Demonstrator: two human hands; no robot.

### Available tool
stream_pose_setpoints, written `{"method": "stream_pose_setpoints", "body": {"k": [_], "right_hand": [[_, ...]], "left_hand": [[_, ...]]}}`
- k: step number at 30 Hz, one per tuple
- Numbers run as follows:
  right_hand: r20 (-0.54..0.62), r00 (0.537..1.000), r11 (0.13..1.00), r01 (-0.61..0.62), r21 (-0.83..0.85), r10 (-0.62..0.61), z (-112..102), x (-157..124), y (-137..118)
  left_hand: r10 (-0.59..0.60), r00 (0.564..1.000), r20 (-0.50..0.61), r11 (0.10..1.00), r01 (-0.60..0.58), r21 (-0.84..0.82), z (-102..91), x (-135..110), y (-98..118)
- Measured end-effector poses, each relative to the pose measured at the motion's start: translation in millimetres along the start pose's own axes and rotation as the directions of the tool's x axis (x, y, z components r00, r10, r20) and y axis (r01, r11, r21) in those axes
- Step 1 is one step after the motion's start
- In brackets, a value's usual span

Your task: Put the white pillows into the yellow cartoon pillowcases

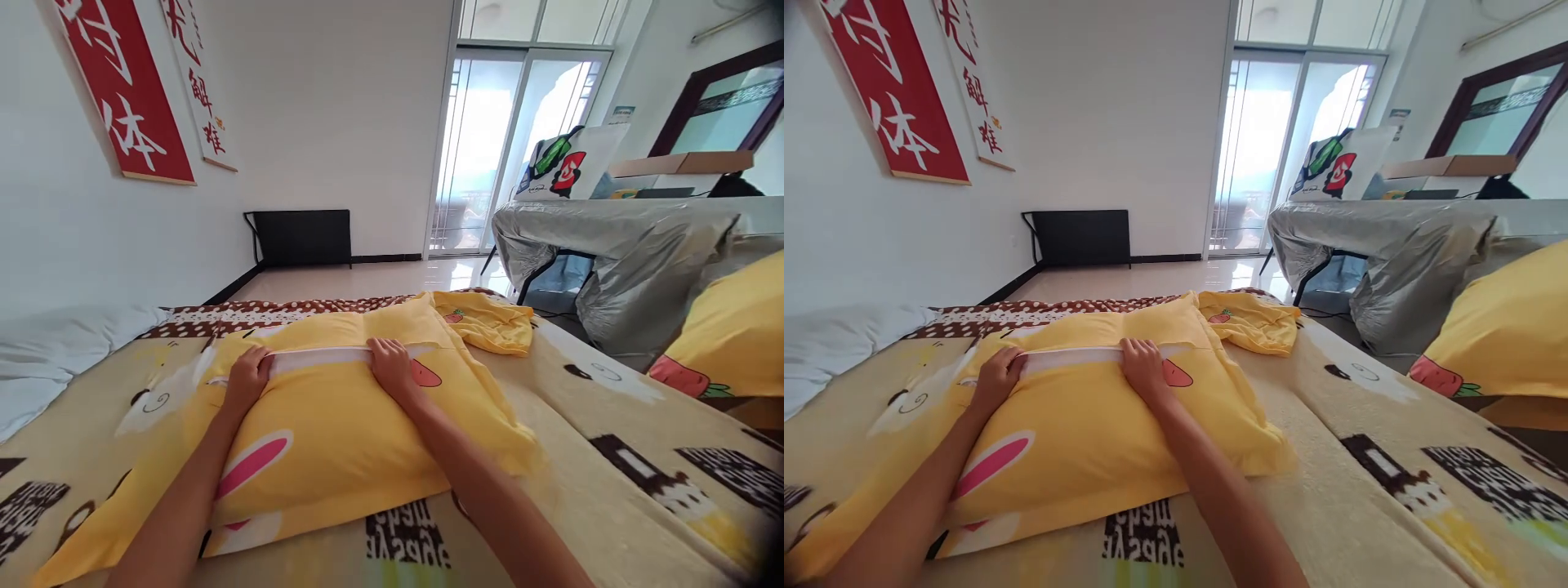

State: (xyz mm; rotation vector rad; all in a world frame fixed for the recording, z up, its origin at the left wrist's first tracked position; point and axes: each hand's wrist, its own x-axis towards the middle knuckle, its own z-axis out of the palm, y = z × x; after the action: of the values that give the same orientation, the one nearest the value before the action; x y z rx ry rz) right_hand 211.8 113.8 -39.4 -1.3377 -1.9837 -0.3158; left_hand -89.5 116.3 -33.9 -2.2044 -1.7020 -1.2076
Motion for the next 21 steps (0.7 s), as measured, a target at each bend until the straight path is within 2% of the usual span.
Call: {"method": "stream_pose_setpoints", "body": {"k": [7,11,13,16,18,21], "right_hand": [[-0.259,0.960,0.995,0.101,-0.020,-0.103,-27.8,-45.1,-16.2],[-0.290,0.934,0.977,0.214,-0.023,-0.211,-50.9,-63.9,-19.6],[-0.266,0.901,0.939,0.339,-0.064,-0.343,-69.4,-68.7,-10.4],[-0.234,0.811,0.844,0.513,-0.158,-0.537,-101.4,-71.6,21.6],[-0.266,0.799,0.841,0.494,-0.219,-0.539,-119.5,-74.8,46.2],[-0.335,0.828,0.888,0.371,-0.273,-0.449,-134.5,-86.8,65.5]], "left_hand": [[0.093,0.990,-0.110,0.995,-0.089,0.039,-32.3,-46.4,36.7],[0.195,0.979,-0.049,0.981,-0.194,0.024,-62.3,-72.3,48.6],[0.281,0.959,0.033,0.957,-0.282,0.068,-81.6,-83.6,56.1],[0.371,0.920,0.128,0.907,-0.388,0.165,-107.0,-99.6,72.0],[0.426,0.890,0.162,0.866,-0.453,0.210,-117.1,-109.3,85.4],[0.524,0.833,0.178,0.787,-0.554,0.274,-122.7,-121.1,107.4]]}}
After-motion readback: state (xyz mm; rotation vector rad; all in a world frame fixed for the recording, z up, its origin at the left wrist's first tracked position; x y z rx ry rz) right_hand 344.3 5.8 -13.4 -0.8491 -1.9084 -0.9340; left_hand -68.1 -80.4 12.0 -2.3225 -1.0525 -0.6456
